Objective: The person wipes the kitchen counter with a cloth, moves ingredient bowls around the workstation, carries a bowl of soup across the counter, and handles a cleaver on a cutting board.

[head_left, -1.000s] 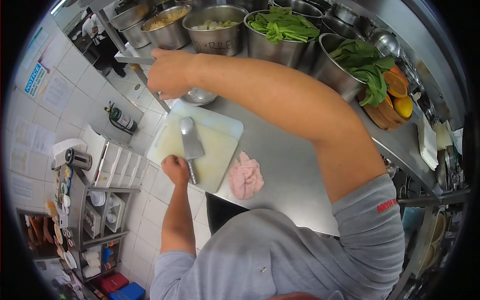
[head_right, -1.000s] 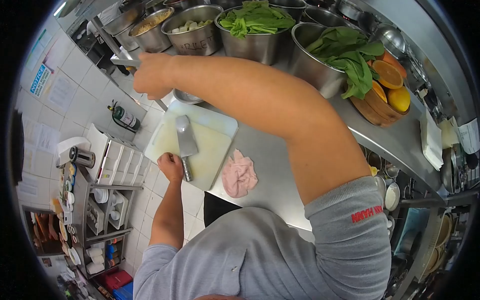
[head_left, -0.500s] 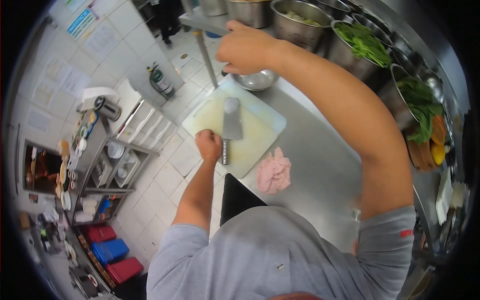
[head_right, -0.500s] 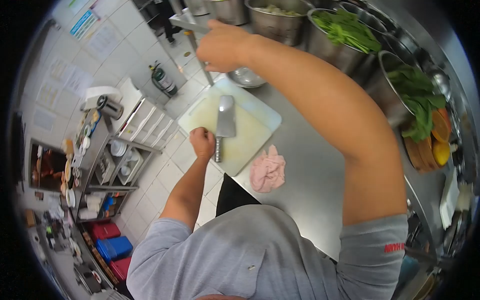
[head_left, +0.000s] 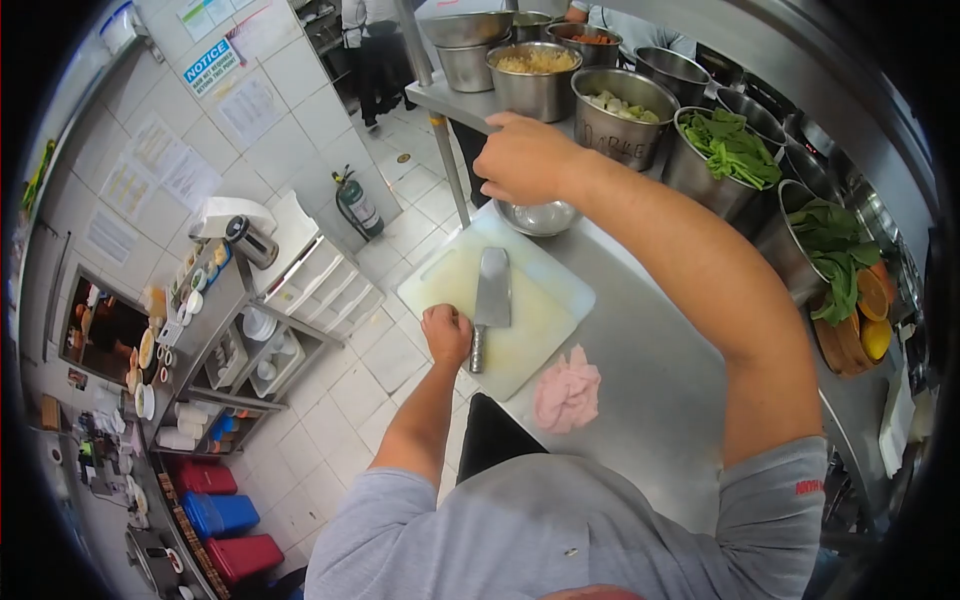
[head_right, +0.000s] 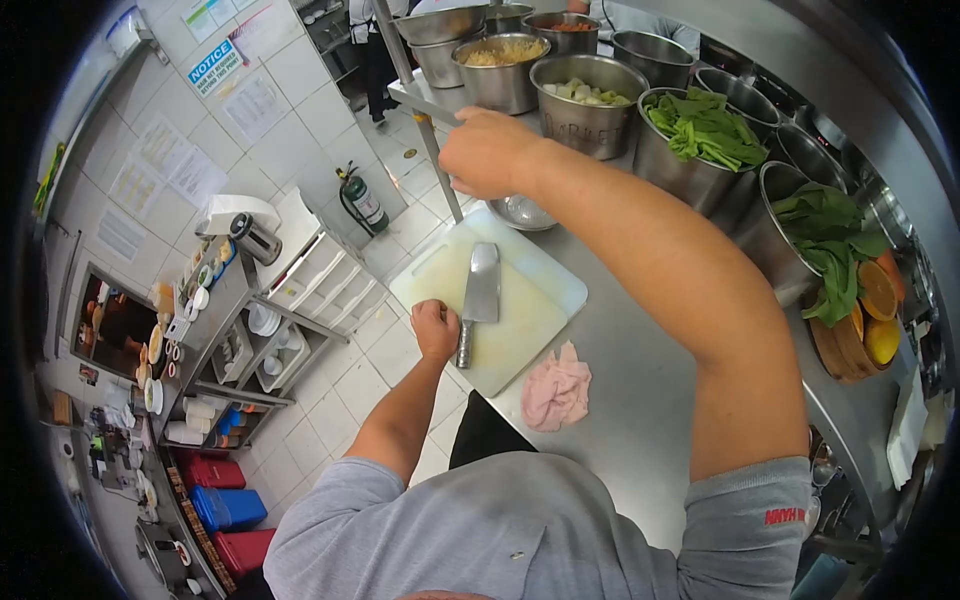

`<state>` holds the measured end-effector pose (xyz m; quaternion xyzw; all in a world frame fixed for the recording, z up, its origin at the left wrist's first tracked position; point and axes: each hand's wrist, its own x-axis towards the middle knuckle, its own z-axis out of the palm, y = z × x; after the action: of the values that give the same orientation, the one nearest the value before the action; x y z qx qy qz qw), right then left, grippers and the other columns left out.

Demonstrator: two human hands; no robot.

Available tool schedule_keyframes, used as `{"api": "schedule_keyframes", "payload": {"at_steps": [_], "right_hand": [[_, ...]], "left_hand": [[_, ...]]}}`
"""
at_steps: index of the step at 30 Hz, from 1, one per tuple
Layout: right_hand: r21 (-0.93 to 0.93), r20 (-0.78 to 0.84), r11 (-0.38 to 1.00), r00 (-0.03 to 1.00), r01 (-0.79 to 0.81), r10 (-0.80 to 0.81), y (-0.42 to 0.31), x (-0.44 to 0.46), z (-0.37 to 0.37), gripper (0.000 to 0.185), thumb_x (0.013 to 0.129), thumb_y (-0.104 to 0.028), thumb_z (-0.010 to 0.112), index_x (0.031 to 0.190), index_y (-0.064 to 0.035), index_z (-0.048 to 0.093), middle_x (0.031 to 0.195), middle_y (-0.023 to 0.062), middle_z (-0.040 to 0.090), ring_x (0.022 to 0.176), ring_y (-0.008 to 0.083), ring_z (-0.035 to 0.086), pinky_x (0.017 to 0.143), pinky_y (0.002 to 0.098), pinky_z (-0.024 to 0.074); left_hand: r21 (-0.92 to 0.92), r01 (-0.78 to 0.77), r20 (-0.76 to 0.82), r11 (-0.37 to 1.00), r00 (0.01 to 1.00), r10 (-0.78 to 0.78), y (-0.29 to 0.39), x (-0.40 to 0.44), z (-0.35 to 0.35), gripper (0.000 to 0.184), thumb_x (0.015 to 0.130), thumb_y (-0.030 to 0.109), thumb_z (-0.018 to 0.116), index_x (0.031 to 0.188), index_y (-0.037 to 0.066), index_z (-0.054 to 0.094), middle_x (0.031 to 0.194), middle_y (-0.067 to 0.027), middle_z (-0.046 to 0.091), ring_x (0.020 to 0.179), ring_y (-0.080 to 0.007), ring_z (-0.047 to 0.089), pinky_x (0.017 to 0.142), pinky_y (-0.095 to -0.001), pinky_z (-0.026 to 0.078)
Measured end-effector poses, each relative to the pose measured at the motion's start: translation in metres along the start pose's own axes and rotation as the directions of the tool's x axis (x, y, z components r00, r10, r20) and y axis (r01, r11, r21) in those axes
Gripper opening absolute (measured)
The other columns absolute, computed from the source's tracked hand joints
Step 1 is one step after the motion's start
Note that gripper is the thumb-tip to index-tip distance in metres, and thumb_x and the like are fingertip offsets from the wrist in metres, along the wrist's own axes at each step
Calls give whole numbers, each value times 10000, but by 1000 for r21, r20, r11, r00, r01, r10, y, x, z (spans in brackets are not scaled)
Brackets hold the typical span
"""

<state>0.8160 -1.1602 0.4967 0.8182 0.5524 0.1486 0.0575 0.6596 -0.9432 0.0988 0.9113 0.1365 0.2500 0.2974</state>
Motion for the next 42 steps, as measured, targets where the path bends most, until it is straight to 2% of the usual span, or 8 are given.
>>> {"api": "schedule_keyframes", "payload": {"at_steps": [22, 24, 25, 27, 28, 30, 35, 42], "right_hand": [[-2, -7, 1000, 1000, 4, -4, -1, 0, 0, 276, 976, -335, 734, 887, -89, 823, 804, 149, 777, 880, 339, 761, 1284, 486, 387], [-14, 21, 999, 999, 44, -44, 0, -1, 0, 269, 964, -338, 746, 916, -87, 830, 833, 146, 782, 915, 355, 753, 1189, 489, 479], [-15, 20, 999, 999, 48, -48, 1, -1, 1, 269, 964, -338, 746, 916, -87, 830, 833, 146, 782, 915, 355, 753, 1189, 489, 479], [66, 22, 998, 1000, 12, -14, 0, -2, 6, 266, 948, -338, 760, 939, -83, 834, 875, 146, 786, 957, 382, 735, 1036, 501, 559], [63, 22, 998, 1000, 15, -16, -2, -2, 2, 266, 948, -338, 760, 939, -83, 834, 875, 146, 786, 957, 382, 735, 1036, 501, 559], [25, 123, 1000, 992, -4, 0, -7, -1, -7, 238, 926, -290, 765, 929, -64, 841, 928, 137, 804, 999, 384, 749, 930, 486, 589], [19, 80, 999, 996, 47, -49, -3, 0, 1, 249, 926, -312, 771, 932, -70, 832, 909, 137, 794, 966, 390, 729, 930, 500, 573], [40, 76, 997, 995, 62, -65, -2, 0, 4, 228, 924, -292, 770, 942, -75, 838, 926, 120, 805, 975, 376, 730, 937, 481, 568]], "left_hand": [[20, 31, 48, 999, 998, -32, -2, 0, 0, 106, 911, 152, 699, 931, 52, 673, 1071, -170, 699, 1179, -390, 580, 1062, -511, 443], [18, 32, 42, 999, 999, -32, -2, 0, 1, 105, 911, 151, 698, 932, 51, 674, 1070, -170, 699, 1183, -390, 581, 1061, -512, 444], [10, 22, 13, 1000, 1000, -22, -1, 0, 2, 104, 912, 144, 698, 903, 44, 672, 1028, -172, 697, 1165, -391, 581, 1050, -513, 448], [2, 13, -18, 1000, 1000, -13, -1, 0, 2, 111, 913, 136, 699, 875, 36, 669, 987, -173, 694, 1147, -391, 582, 1039, -514, 453], [-2, 15, -17, 1000, 1000, -15, -1, 0, 3, 113, 914, 139, 699, 876, 37, 668, 988, -173, 694, 1147, -390, 580, 1040, -513, 452], [-5, 18, -18, 1000, 1000, -18, -2, 0, 3, 115, 914, 142, 699, 878, 38, 668, 990, -173, 694, 1148, -389, 579, 1041, -513, 451], [32, 45, 55, 998, 997, -47, -2, 1, -1, 97, 910, 142, 701, 941, 51, 686, 1074, -170, 709, 1190, -388, 587, 1053, -510, 454], [21, 36, 21, 999, 999, -36, -2, 0, 1, 96, 905, 141, 704, 935, 52, 686, 1049, -169, 709, 1171, -386, 595, 1046, -507, 455]]}}
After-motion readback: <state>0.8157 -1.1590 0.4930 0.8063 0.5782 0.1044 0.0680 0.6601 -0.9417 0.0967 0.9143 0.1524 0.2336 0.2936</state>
